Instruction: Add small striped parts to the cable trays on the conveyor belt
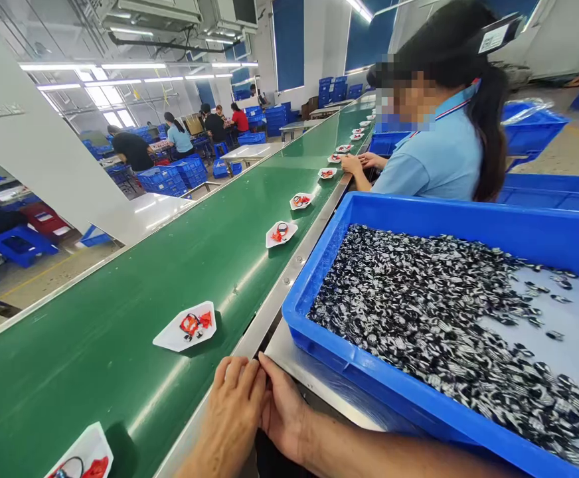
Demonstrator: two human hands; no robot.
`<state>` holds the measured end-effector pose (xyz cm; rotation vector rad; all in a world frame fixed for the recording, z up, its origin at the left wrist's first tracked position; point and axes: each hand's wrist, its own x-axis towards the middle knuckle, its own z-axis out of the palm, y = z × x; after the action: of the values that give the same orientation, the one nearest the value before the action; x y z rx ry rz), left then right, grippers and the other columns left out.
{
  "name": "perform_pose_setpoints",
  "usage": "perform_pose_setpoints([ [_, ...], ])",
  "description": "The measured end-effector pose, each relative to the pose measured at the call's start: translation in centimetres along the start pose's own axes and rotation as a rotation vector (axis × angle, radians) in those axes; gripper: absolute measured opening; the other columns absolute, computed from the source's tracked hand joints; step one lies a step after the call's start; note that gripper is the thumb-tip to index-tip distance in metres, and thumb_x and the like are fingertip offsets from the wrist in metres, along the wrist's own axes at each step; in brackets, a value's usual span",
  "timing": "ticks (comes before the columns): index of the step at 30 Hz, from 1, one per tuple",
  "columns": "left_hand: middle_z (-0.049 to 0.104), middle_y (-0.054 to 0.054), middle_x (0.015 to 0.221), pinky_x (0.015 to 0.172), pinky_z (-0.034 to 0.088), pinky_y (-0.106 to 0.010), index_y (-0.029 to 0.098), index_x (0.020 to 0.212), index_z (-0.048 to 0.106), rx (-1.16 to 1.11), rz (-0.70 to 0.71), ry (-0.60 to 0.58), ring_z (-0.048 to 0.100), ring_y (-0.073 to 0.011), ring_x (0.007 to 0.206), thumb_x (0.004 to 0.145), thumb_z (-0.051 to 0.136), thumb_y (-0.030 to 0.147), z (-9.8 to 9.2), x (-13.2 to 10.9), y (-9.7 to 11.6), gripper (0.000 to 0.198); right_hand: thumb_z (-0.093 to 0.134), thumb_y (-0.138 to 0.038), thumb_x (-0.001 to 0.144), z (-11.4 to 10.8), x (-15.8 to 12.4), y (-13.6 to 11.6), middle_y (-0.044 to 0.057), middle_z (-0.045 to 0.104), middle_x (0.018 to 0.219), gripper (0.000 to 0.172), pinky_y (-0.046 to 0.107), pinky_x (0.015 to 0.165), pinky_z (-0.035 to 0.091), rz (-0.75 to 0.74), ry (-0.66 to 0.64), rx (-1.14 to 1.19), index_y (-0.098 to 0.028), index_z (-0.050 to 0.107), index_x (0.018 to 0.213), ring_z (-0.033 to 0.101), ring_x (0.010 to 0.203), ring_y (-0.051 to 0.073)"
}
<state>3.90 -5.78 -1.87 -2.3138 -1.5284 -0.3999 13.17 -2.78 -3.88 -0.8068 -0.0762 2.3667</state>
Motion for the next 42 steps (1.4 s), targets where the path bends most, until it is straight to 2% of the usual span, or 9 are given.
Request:
perform_pose_setpoints([
  [6,0.058,-0.004,0.087,0.085,0.042,-0.041,0.016,0.090,0.058,-0.186,-0.022,-0.019,0.050,-0.0194,0.089,0.081,0.050,0.013,0.1,-0.2,-0.8,0.013,0.059,-0.037,0.081,-0.2,0.2,-0.1,0.000,0.058,0.067,0.024,0.020,0.059,0.041,0.046,-0.060,0.099,-0.014,0.058,0.081,0.052,0.057,0.010],
  [9,0.057,-0.005,0.082,0.074,0.047,-0.035,0.016,0.093,0.057,-0.297,-0.038,-0.034,0.051,-0.0179,0.084,0.087,0.040,0.018,-0.1,0.1,-1.2,0.018,0.058,-0.038,0.082,-0.2,0.4,0.0,0.000,0.058,0.066,0.025,0.021,0.057,0.041,0.016,-0.052,0.094,-0.013,0.057,0.079,0.052,0.056,0.010],
  [11,0.057,-0.005,0.081,0.069,0.049,-0.030,0.016,0.101,0.055,-0.398,-0.056,0.031,0.052,-0.0159,0.079,0.089,0.037,0.020,-0.2,0.2,-1.5,0.022,0.055,-0.041,0.082,-0.2,0.5,0.0,0.002,0.058,0.066,0.029,0.021,0.054,0.040,0.008,-0.036,0.052,-0.013,0.057,0.078,0.053,0.056,0.011],
  [15,0.057,-0.004,0.088,0.066,0.049,-0.021,0.021,0.116,0.051,-0.563,-0.155,0.125,0.054,-0.0111,0.079,0.088,0.041,0.018,-0.4,0.0,-2.1,0.030,0.047,-0.045,0.085,0.0,0.6,0.0,0.004,0.058,0.065,0.037,0.023,0.052,0.042,-0.005,-0.033,-0.038,-0.010,0.057,0.079,0.055,0.055,0.013],
  [21,0.062,0.001,0.090,0.070,0.049,-0.018,0.025,0.099,0.058,-0.810,-0.495,0.014,0.059,-0.0095,0.080,0.084,0.049,0.032,-0.4,0.1,-3.0,0.018,0.043,-0.045,0.087,-0.2,0.8,-0.2,0.004,0.057,0.061,0.040,0.019,0.047,0.038,0.042,-0.051,-0.069,-0.009,0.057,0.075,0.057,0.052,0.012],
  [25,0.064,0.001,0.082,0.066,0.050,-0.018,0.023,0.088,0.059,-0.942,-0.730,-0.053,0.061,-0.0112,0.074,0.077,0.055,0.046,-0.4,0.3,-3.3,0.026,0.041,-0.041,0.088,-0.2,0.9,-0.4,0.002,0.055,0.057,0.036,0.018,0.045,0.037,0.040,-0.068,-0.082,-0.011,0.055,0.076,0.057,0.050,0.012],
  [34,0.062,-0.001,0.082,0.071,0.046,-0.020,0.021,0.077,0.065,-1.014,-0.720,0.024,0.057,-0.0128,0.077,0.068,0.065,0.042,-0.9,0.7,-3.9,0.023,0.042,-0.039,0.087,-0.1,0.9,-0.4,0.000,0.052,0.057,0.031,0.017,0.042,0.031,0.021,-0.073,-0.092,-0.012,0.053,0.074,0.052,0.046,0.009],
  [39,0.063,-0.002,0.075,0.064,0.048,-0.020,0.018,0.087,0.065,-1.556,-1.181,0.019,0.058,-0.0123,0.070,0.059,0.074,0.042,-0.3,0.7,-3.9,0.038,0.042,-0.037,0.086,-0.2,1.1,-0.5,-0.001,0.050,0.056,0.030,0.018,0.043,0.032,0.032,-0.076,-0.102,-0.012,0.053,0.073,0.052,0.046,0.010],
  [42,0.061,-0.001,0.068,0.062,0.047,-0.017,0.015,0.086,0.065,-1.695,-1.286,0.056,0.056,-0.0094,0.065,0.055,0.077,0.038,-0.3,1.1,-3.8,0.041,0.043,-0.035,0.084,-0.3,1.0,-0.5,0.000,0.051,0.057,0.028,0.019,0.044,0.032,0.027,-0.094,-0.113,-0.012,0.054,0.073,0.052,0.046,0.010],
])
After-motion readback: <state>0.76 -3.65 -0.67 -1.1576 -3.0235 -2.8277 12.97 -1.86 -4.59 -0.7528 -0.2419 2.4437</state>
